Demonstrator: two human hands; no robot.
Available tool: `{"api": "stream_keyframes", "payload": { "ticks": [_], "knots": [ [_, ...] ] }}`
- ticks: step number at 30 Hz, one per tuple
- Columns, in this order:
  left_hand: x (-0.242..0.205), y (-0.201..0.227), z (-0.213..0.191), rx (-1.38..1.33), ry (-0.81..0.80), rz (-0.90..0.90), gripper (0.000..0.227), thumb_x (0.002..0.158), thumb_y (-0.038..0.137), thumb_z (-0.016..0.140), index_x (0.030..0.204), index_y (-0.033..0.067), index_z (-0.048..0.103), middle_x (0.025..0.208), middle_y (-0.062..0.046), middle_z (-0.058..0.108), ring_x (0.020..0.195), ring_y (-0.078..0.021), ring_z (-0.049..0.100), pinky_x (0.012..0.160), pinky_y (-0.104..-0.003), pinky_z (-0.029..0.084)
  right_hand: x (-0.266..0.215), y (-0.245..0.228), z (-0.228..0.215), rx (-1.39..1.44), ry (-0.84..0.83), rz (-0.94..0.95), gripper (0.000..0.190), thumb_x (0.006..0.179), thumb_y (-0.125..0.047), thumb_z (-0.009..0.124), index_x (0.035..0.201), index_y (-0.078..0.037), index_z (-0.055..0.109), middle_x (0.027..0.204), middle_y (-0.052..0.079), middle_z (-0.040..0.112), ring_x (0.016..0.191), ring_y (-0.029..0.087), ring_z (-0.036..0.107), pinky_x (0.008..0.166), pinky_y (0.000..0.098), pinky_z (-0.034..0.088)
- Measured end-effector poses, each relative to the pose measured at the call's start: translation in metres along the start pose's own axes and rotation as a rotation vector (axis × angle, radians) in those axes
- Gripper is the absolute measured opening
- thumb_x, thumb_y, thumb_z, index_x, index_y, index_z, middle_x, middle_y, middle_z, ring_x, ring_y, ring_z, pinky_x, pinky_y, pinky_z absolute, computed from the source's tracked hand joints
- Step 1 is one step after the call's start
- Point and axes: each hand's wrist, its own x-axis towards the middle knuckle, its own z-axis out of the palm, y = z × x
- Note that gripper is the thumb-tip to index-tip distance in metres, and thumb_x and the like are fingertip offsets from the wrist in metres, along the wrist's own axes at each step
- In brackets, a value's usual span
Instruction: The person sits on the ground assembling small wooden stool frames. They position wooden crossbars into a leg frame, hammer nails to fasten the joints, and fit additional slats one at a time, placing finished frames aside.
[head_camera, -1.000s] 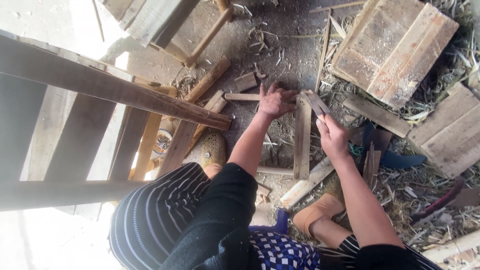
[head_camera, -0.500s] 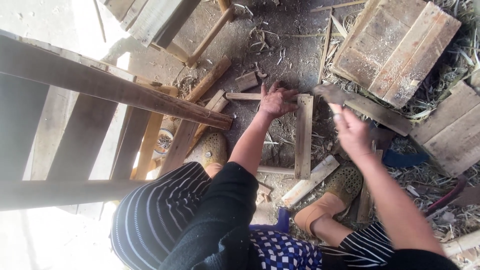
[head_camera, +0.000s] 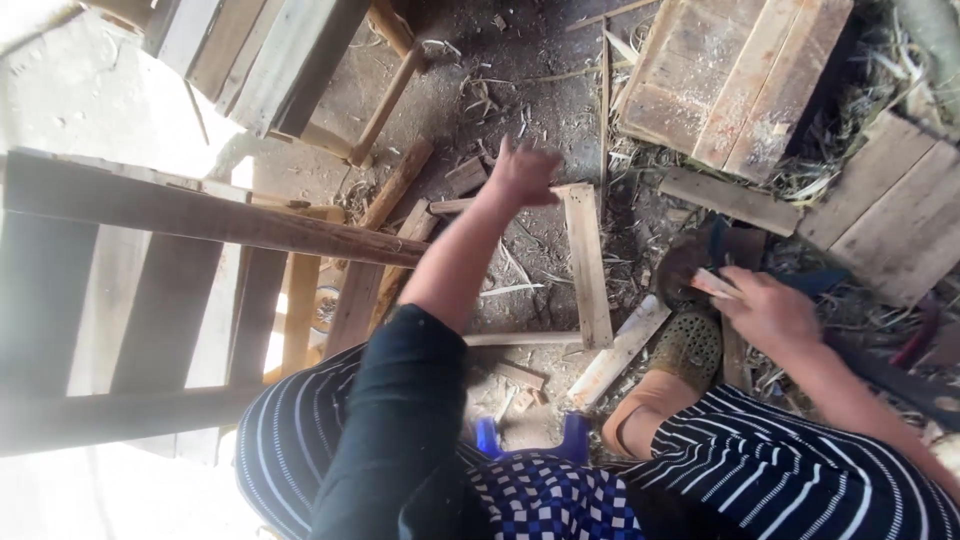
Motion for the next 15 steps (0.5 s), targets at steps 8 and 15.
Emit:
{"api": "stream_keyframes", "payload": {
  "ticks": [8, 15],
  "knots": [
    [-0.071, 0.012, -0.184, 0.442, 0.319, 0.312, 0.023, 0.083, 0.019, 0.067, 0.106, 0.0155, 0.068, 0.090, -0.006, 0.071, 0.093, -0.0291, 0.064, 0.096, -0.061, 0.038, -0.001, -0.025, 0.085, 0.077, 0.107, -0.001, 0.046, 0.091, -0.026, 0.070, 0.135, -0.019, 0.064, 0.098, 0.012, 0.070, 0.079, 0.035, 0.069, 0.067, 0.0448, 0.055],
    [-0.044, -0.006, -0.058, 0.048, 0.084, 0.274, 0.045, 0.091, 0.040, 0.075, 0.131, 0.0251, 0.061, 0.117, -0.008, 0.067, 0.120, -0.0308, 0.062, 0.104, -0.057, 0.045, 0.008, -0.002, 0.144, 0.014, -0.186, 0.031, 0.049, 0.102, -0.035, 0.049, 0.148, -0.018, 0.052, 0.125, 0.018, 0.064, 0.105, 0.040, 0.071, 0.084, 0.0588, 0.061]
  ]
}}
